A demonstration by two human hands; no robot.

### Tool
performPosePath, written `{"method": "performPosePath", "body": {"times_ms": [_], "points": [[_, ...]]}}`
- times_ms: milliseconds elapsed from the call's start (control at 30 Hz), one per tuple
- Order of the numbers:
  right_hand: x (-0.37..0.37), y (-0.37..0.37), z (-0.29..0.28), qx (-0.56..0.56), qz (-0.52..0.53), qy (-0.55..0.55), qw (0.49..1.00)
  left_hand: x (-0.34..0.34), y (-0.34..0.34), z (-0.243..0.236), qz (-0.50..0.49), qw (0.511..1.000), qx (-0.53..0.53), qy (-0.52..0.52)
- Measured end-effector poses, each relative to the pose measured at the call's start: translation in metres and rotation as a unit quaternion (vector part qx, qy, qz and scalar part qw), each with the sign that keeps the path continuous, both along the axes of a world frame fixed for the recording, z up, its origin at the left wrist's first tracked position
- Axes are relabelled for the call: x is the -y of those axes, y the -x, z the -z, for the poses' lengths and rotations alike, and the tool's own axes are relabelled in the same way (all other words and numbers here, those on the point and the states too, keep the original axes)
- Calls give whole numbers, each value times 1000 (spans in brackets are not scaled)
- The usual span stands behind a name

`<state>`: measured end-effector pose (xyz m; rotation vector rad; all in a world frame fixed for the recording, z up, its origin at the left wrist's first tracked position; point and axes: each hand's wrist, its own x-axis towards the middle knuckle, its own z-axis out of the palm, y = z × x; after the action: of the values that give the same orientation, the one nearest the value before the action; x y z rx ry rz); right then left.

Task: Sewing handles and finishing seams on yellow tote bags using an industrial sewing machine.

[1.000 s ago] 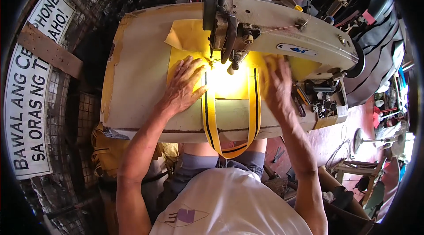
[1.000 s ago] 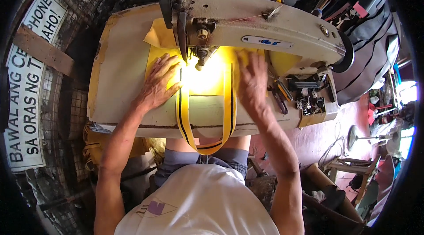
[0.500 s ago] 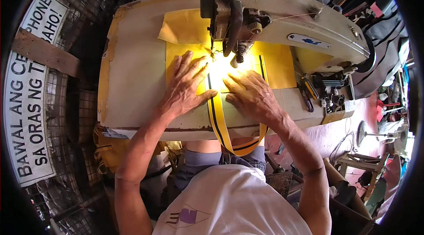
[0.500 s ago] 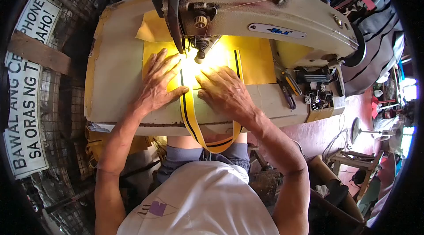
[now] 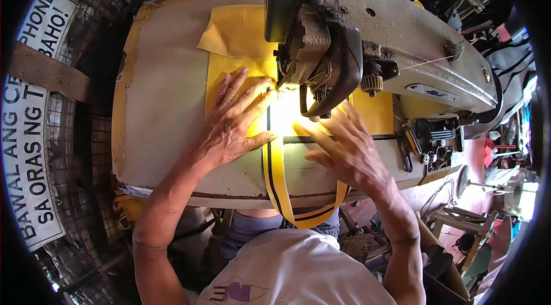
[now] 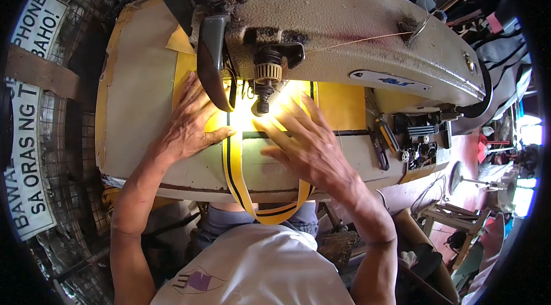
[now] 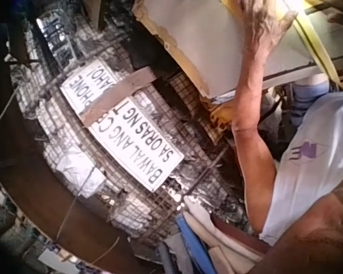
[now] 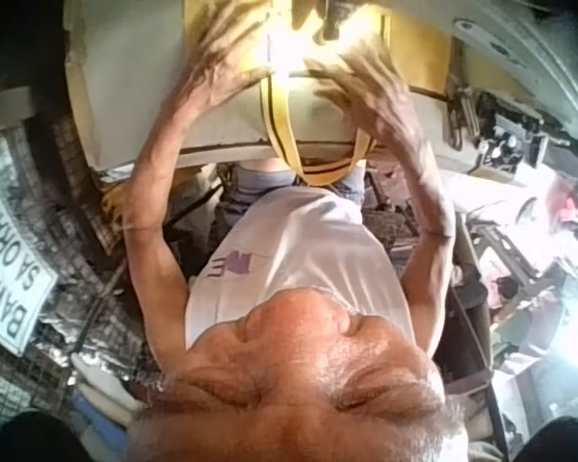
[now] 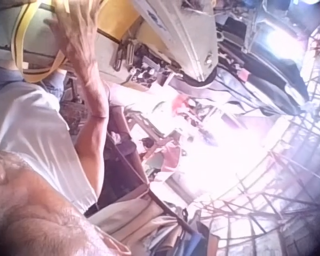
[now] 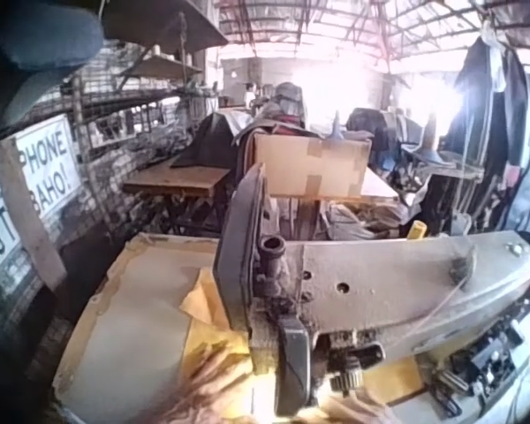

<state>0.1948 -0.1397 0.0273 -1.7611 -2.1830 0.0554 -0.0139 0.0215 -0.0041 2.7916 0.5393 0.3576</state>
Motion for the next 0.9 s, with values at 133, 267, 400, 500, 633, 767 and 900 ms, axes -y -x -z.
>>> {"method": "performPosePath", "body": {"times_ms": [133,267,400,500,633,767,900], "points": [[57,-43,-34,-70,92,-106,988,3,0,1,-21,999,18,15],[100,-129,-88,9,324,-316,892,0,0,1,-2,999,23,28],[93,-245,-145,170,354,-258,883,-2,0,2,-2,1000,15,6],[78,-326,-150,146,410,-186,881,-4,0,2,0,1000,14,-4],[75,-401,-121,-329,387,-39,861,-5,1,3,4,1000,11,1],[86,-432,-132,-125,465,136,866,-4,0,4,-1,1000,22,2],[116,-391,-108,18,393,-108,913,-6,1,3,0,1000,20,3]]}}
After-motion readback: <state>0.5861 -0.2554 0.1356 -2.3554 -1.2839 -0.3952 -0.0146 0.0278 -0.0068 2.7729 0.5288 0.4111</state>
